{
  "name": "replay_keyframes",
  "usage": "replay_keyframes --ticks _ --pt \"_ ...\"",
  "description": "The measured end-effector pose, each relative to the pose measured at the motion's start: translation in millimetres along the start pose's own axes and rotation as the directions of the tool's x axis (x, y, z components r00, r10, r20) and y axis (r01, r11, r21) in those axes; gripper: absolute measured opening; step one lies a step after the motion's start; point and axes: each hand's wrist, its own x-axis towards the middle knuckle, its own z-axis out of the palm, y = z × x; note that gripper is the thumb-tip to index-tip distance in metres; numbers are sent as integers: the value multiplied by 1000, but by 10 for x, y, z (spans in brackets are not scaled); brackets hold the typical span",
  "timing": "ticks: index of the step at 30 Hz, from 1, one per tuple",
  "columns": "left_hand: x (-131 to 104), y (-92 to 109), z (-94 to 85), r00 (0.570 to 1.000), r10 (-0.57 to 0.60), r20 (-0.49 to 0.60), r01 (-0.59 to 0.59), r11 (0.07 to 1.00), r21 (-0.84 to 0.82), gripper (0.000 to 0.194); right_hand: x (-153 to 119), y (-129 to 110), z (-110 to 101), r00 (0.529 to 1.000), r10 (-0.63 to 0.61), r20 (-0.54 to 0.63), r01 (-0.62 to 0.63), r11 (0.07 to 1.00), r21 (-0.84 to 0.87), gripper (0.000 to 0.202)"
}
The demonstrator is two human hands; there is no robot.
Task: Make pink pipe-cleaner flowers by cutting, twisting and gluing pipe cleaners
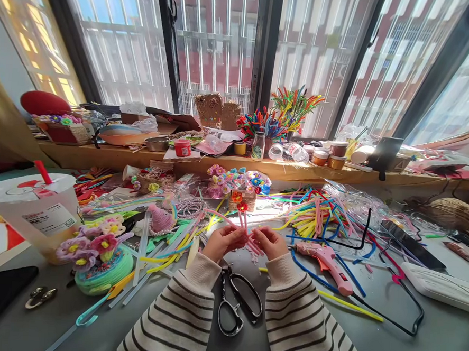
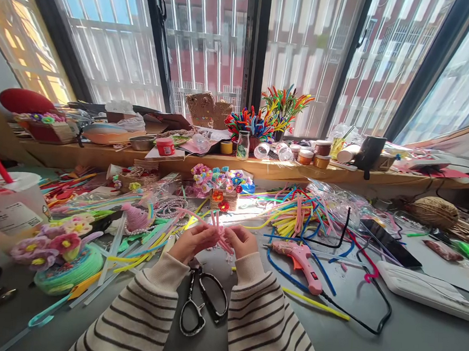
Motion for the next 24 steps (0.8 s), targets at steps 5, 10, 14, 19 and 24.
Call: replay_keyframes --ticks 5,10,14,19,24 --pt "25 -5 -24 998 41 -49 -46 994 -100 15 -1 3 2 998 59 -29 -59 998 25 26" --pt "25 -12 -10 994 37 -103 -46 995 -89 10 1 50 -2 991 133 -27 -130 988 86 24" --pt "-13 25 -9 1000 22 -19 -24 995 -101 11 15 25 -33 990 100 -96 -78 975 207 24" --pt "-28 101 -102 994 95 -59 -109 944 -310 17 10 -89 -58 976 135 -173 -81 954 290 29" --pt "-76 185 -161 999 49 -17 -52 900 -433 37 -5 -177 -67 965 161 -206 -93 948 306 33"
